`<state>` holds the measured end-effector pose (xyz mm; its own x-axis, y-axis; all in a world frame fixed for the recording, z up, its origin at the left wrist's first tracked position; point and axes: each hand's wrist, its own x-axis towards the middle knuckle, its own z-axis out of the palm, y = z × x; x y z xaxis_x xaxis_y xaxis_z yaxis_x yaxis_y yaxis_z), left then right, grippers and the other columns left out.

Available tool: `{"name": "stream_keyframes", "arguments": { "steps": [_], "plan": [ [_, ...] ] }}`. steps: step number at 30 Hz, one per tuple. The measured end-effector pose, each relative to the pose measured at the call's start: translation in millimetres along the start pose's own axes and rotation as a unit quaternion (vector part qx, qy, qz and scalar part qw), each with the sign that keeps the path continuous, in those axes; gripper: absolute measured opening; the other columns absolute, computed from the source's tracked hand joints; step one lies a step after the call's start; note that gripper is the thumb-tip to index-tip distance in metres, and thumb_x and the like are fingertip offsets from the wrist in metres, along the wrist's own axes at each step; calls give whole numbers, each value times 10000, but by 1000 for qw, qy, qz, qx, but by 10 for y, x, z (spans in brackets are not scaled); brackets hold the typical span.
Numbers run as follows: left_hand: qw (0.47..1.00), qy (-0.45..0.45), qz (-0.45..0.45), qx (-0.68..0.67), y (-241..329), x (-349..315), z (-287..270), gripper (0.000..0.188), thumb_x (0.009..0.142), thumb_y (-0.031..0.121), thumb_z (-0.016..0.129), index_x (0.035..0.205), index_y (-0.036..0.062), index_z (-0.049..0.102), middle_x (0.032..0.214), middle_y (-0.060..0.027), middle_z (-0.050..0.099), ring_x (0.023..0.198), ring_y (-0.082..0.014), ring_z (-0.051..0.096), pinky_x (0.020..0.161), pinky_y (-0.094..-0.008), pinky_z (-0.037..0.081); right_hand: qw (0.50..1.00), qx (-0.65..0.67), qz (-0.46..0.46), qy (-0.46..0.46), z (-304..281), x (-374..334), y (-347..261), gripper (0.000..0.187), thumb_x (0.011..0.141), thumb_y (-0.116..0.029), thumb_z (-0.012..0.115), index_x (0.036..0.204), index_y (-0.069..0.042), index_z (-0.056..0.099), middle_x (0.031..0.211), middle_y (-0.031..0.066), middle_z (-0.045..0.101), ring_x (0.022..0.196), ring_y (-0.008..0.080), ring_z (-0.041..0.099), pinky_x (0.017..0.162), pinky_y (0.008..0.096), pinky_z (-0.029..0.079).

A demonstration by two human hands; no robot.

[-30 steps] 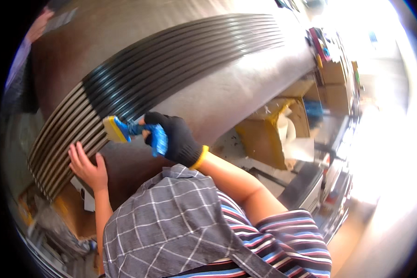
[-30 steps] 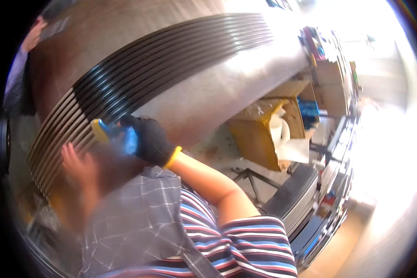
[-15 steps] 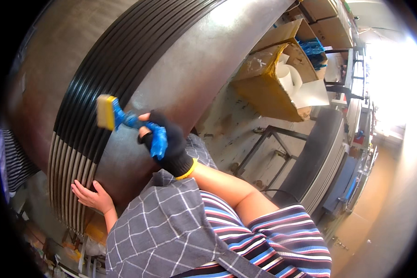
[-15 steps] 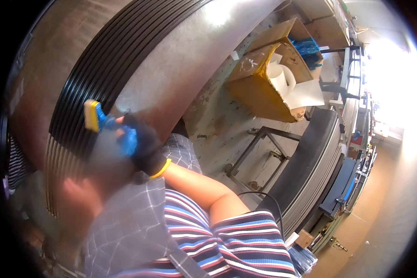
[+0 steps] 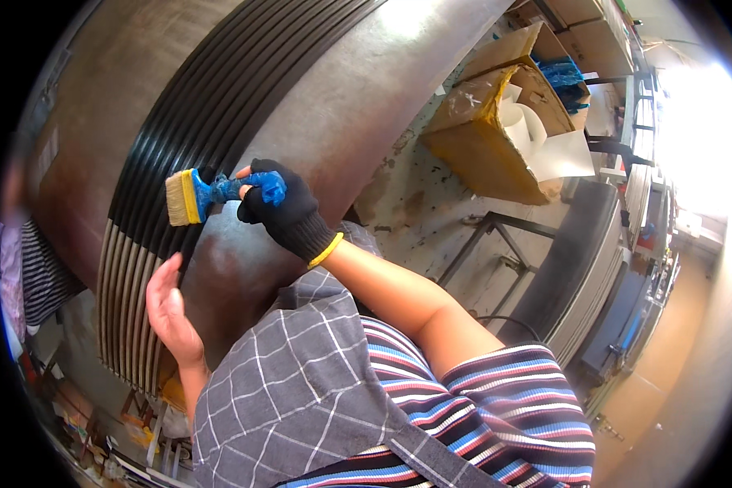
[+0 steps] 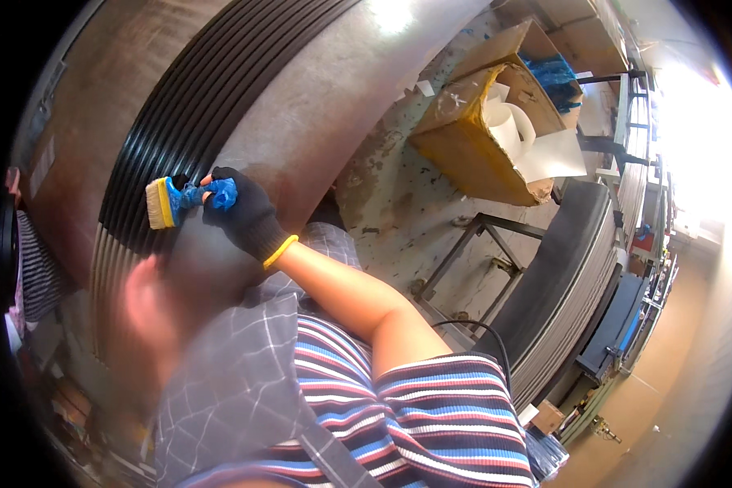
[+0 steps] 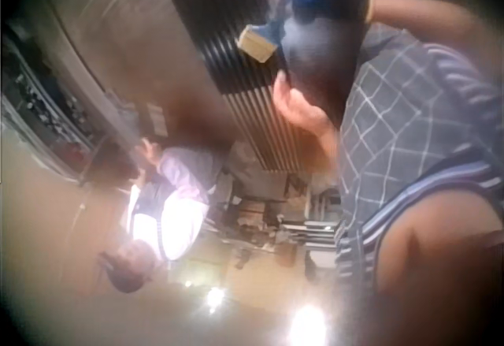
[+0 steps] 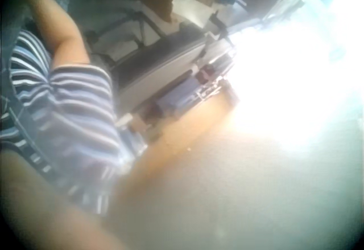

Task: The person applies a dark finish to a stack of curved wooden slats using a brush, then places a protective sheet over the treated area. The task occurs in a workshop with visible tools and materials.

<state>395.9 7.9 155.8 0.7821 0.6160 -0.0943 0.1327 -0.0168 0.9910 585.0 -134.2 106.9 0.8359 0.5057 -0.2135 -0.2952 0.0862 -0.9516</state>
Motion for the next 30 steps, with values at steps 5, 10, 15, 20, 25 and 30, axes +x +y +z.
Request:
{"name": "stream_keyframes", "arguments": {
  "steps": [5,10,15,20,25,30],
  "plan": [
    [919,-369,-8,-140,968,409,756,505,844,337,593,1159,-57,566,1203,-208,583,1206,-322,505,1044,-402,350,998,19,53,9,-119,95,22,157,833,-94,642,976,-48,599,731,24,597,616,94,580,575,246,484],
    [863,-486,89,-101,1266,668,1099,497,806,311,617,1145,-51,593,1201,-209,590,1198,-337,517,1022,-415,376,992,45,114,19,-47,164,14,237,752,-80,696,969,-70,604,766,21,621,692,78,589,637,252,498],
    [796,-546,219,-145,1370,696,1565,574,830,372,590,1258,-5,524,1326,-192,501,1280,-346,426,1079,-456,291,993,34,102,51,-5,127,-83,175,824,-55,600,992,-10,615,706,62,609,598,133,609,561,274,507],
    [662,-594,310,337,714,322,2088,578,908,445,463,1416,179,387,1518,-126,249,1430,-328,110,1132,-536,34,998,17,63,3,31,160,25,183,851,-115,612,1000,-9,603,715,56,613,622,129,611,579,266,506],
    [793,-213,470,323,827,938,2128,610,928,483,439,1408,110,390,1484,-120,325,1413,-316,195,1120,-508,35,998,35,51,28,-141,206,121,175,862,-120,619,1003,-18,600,729,33,598,617,105,574,574,248,478],
    [885,-241,341,205,1084,893,1814,606,894,496,517,1324,71,490,1374,-166,455,1359,-363,295,1084,-567,143,997,54,61,12,-59,223,42,157,857,-87,614,1000,-23,599,757,32,602,628,105,571,576,252,477]
  ]
}}
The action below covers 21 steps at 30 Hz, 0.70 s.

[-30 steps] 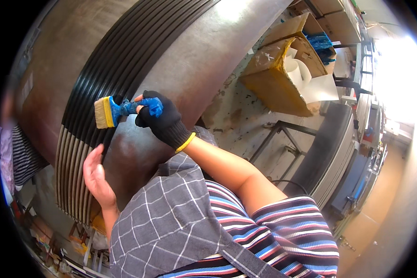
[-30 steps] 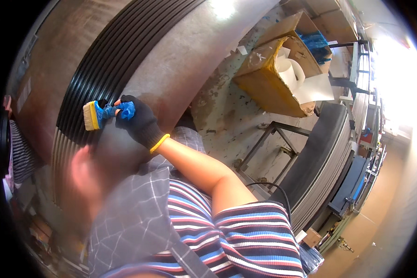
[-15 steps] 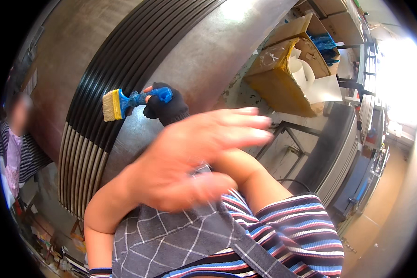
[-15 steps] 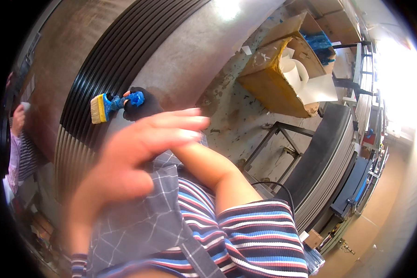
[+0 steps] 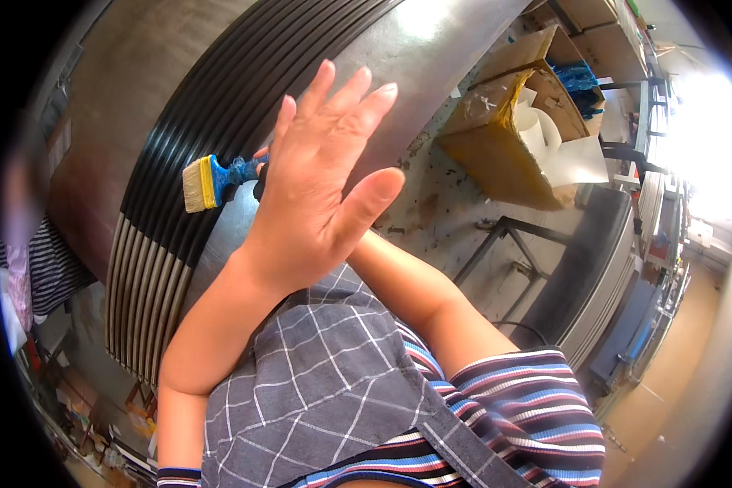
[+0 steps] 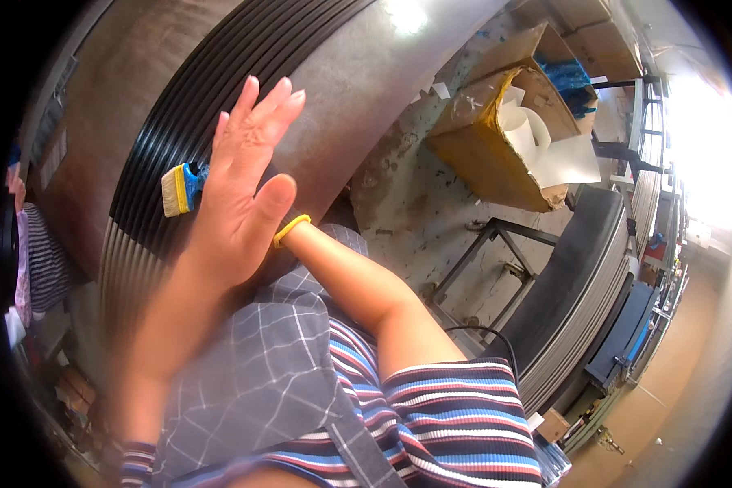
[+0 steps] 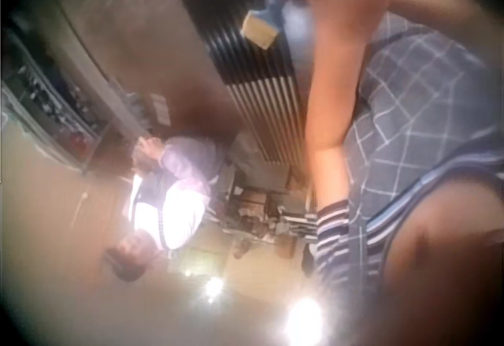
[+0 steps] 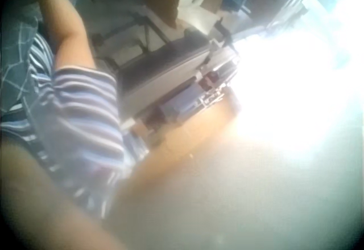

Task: The person applies a dark finish to a stack of curved wooden slats using a brush, then places a protective sheet over the treated area. The task occurs in a workshop with visible tools and materials.

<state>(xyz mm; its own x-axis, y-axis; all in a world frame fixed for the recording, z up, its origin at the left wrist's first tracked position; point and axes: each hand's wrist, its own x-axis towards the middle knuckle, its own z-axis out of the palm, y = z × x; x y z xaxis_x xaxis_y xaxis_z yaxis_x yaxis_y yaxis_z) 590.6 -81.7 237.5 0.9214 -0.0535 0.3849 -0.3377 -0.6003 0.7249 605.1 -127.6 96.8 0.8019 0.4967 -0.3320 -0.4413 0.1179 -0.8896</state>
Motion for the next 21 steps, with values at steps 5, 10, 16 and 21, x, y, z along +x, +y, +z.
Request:
{"name": "stream_keyframes", "arguments": {
  "steps": [5,10,16,21],
  "plan": [
    [957,-115,-26,-265,-19,-252,-163,512,914,405,549,1237,9,544,1285,-190,535,1210,-360,486,1002,-420,379,998,47,50,-6,-51,-41,-75,148,851,-54,610,996,-28,598,785,31,606,639,105,568,579,256,476],
    [906,-156,-223,-325,-54,-1076,-480,296,871,202,601,1080,-6,625,1022,-139,665,954,-273,640,840,-354,487,995,-71,-40,-58,-535,318,-463,140,890,-126,554,978,-25,596,690,-33,517,593,56,486,532,214,406],
    [854,269,-432,110,-338,-2554,-514,116,826,128,621,882,27,634,872,-105,630,802,-267,595,734,-351,475,846,-354,-387,94,-753,1107,-1432,161,912,-77,559,1056,-12,591,798,25,583,697,96,542,619,247,464],
    [734,289,-450,419,-618,-3365,-481,416,821,166,602,1201,24,508,1256,-153,487,1201,-345,420,1022,-474,307,547,-703,-438,-121,65,1027,-1171,338,805,-22,525,1100,-149,630,808,94,621,728,279,616,634,355,487]
  ]
}}
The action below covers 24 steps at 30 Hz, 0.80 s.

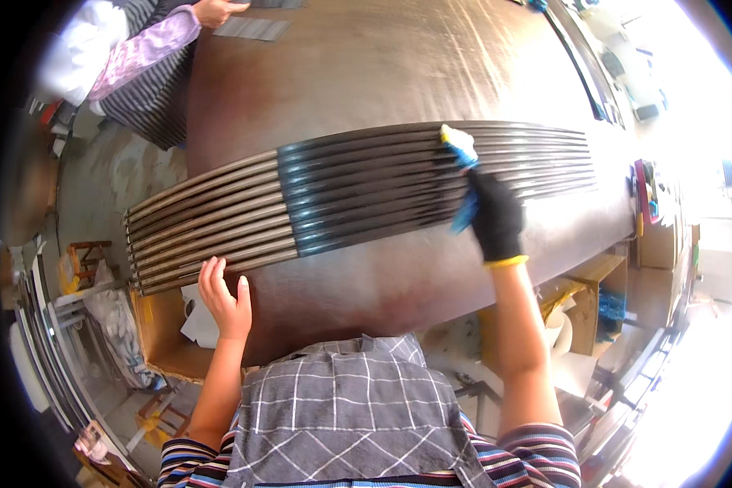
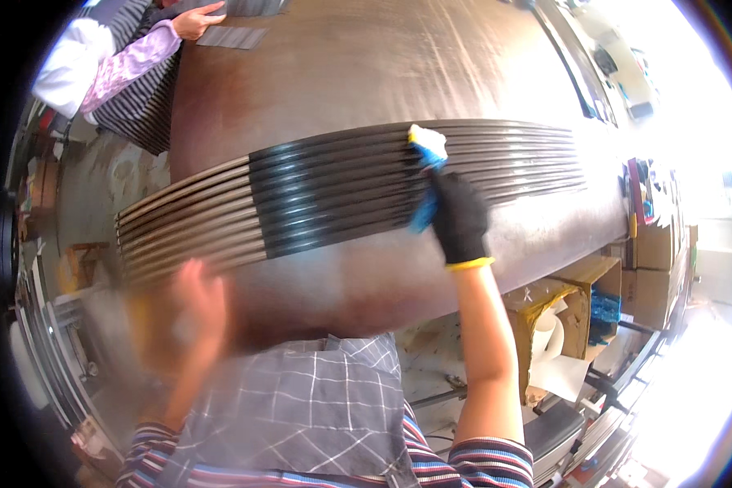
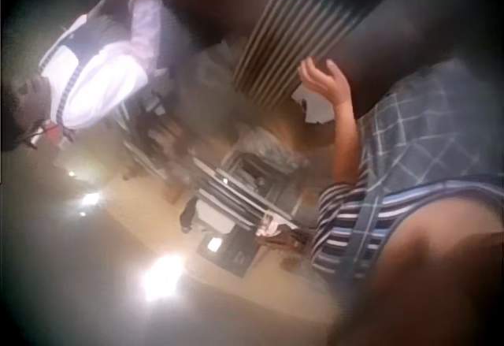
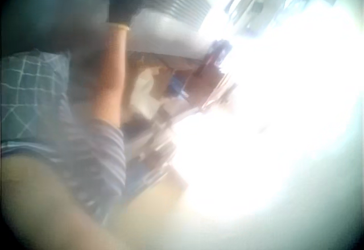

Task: The person applies a dark finish to a stack of curved wooden slats using a brush, then places a protective sheet over the treated area. The task occurs in a workshop with visible tools and materials.

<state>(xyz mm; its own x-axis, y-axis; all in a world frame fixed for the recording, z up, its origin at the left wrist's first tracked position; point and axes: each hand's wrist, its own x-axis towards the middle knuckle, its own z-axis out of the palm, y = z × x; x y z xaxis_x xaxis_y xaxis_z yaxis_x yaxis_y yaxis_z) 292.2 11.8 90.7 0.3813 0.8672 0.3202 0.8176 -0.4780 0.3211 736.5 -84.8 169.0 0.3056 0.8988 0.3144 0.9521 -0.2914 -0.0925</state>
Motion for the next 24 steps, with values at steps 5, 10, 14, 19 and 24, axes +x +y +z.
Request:
{"name": "stream_keyframes", "arguments": {
  "steps": [5,10,14,19,24],
  "plan": [
    [998,-20,-32,44,-190,-100,130,546,817,228,602,1300,31,440,1358,-140,410,1285,-340,340,1071,-513,228,940,208,-208,-171,-295,-166,-1296,313,804,-58,575,1105,-137,606,813,82,618,714,272,633,612,361,510],
    [999,-9,-43,13,-293,-144,217,544,809,228,608,1295,42,449,1364,-139,409,1283,-338,345,1074,-518,218,713,632,295,-73,305,179,-155,159,899,-94,500,1009,-27,593,683,-14,522,592,81,493,573,227,418],
    [999,-7,-44,10,-273,-126,220,545,810,226,605,1299,45,445,1364,-135,410,1287,-339,341,1076,-521,216,936,182,290,83,24,596,504,164,855,-90,607,1018,-74,621,778,96,649,657,195,635,575,303,488],
    [999,-5,-40,2,-252,-93,222,551,810,229,606,1303,45,441,1362,-133,412,1285,-344,343,1071,-523,221,997,29,-59,-46,102,486,-331,312,795,-58,575,1089,-140,638,810,107,635,743,284,625,644,391,491],
    [999,-4,-48,-1,-325,-143,199,550,808,231,612,1297,45,443,1348,-135,421,1275,-341,357,1059,-524,235,937,250,-186,-161,-367,505,-1338,313,757,-90,640,1064,-153,633,836,74,654,722,277,640,630,363,507]
  ]
}}
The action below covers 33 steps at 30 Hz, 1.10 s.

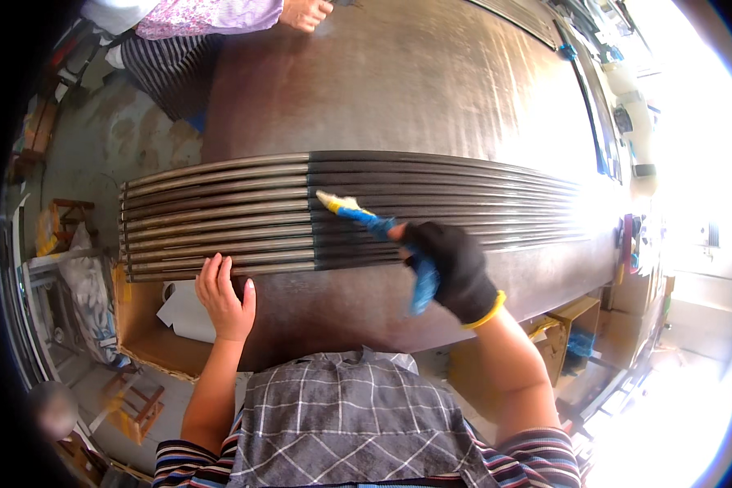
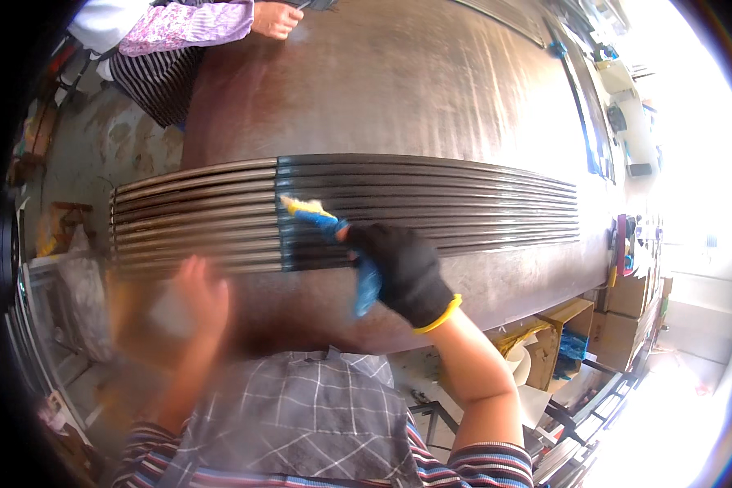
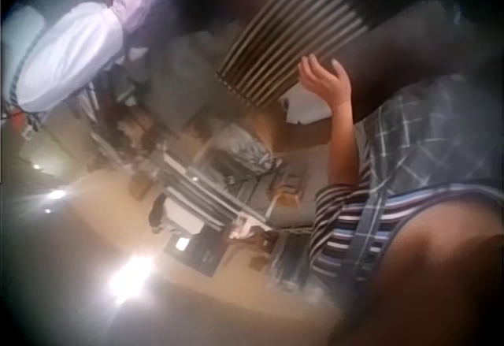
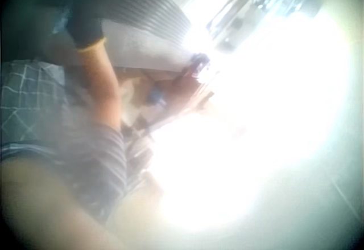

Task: The person applies a dark finish to a stack of curved wooden slats using a brush, then places a protective sheet over the treated area. The task occurs in a workshop with visible tools and materials.

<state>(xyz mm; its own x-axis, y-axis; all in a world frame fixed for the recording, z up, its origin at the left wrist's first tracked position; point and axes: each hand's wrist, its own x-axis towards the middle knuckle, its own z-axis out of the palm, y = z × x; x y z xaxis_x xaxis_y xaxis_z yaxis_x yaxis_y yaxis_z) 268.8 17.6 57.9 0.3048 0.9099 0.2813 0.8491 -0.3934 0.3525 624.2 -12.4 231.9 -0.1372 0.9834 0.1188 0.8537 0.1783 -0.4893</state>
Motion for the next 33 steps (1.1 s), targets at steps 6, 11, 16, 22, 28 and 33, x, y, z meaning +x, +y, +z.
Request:
{"name": "stream_keyframes", "arguments": {
  "steps": [6,11,16,22,28,33],
  "plan": [
    [1000,-16,2,-9,120,95,-78,533,802,228,615,1280,57,452,1341,-127,426,1259,-337,375,1039,-523,252,948,-295,114,-49,106,66,249,287,795,-134,607,1081,-163,608,831,80,626,761,269,643,594,398,499],
    [1000,-9,-10,-27,54,28,-93,537,797,243,618,1276,62,456,1334,-125,437,1255,-335,382,1031,-524,259,998,28,-6,62,213,171,-130,317,748,-87,637,1061,-128,617,770,84,625,707,259,648,594,342,503],
    [1000,-10,1,-27,104,86,-124,537,793,259,626,1267,68,463,1327,-123,447,1250,-331,392,1023,-522,270,957,-286,34,-28,368,230,-138,329,746,-89,616,1068,-155,604,779,72,592,716,261,625,564,379,489],
    [999,-19,-16,-27,110,76,-146,531,788,253,634,1257,69,468,1324,-122,446,1250,-328,394,1025,-531,268,989,-138,40,13,284,441,-272,340,731,-84,632,1062,-153,593,807,78,606,721,273,622,569,383,489],
    [999,-9,-15,-35,92,57,-113,528,783,252,639,1252,76,471,1322,-114,447,1249,-326,397,1026,-539,268,987,-148,-35,-54,323,532,-426,344,734,-82,638,1067,-157,601,786,78,604,691,272,605,582,390,475],
    [999,-7,-15,-37,120,83,-125,529,781,251,639,1254,84,472,1321,-106,449,1249,-318,398,1028,-535,266,970,-231,11,-79,303,698,-311,336,748,-91,631,1076,-155,608,786,72,603,689,270,609,577,378,479]
  ]
}}
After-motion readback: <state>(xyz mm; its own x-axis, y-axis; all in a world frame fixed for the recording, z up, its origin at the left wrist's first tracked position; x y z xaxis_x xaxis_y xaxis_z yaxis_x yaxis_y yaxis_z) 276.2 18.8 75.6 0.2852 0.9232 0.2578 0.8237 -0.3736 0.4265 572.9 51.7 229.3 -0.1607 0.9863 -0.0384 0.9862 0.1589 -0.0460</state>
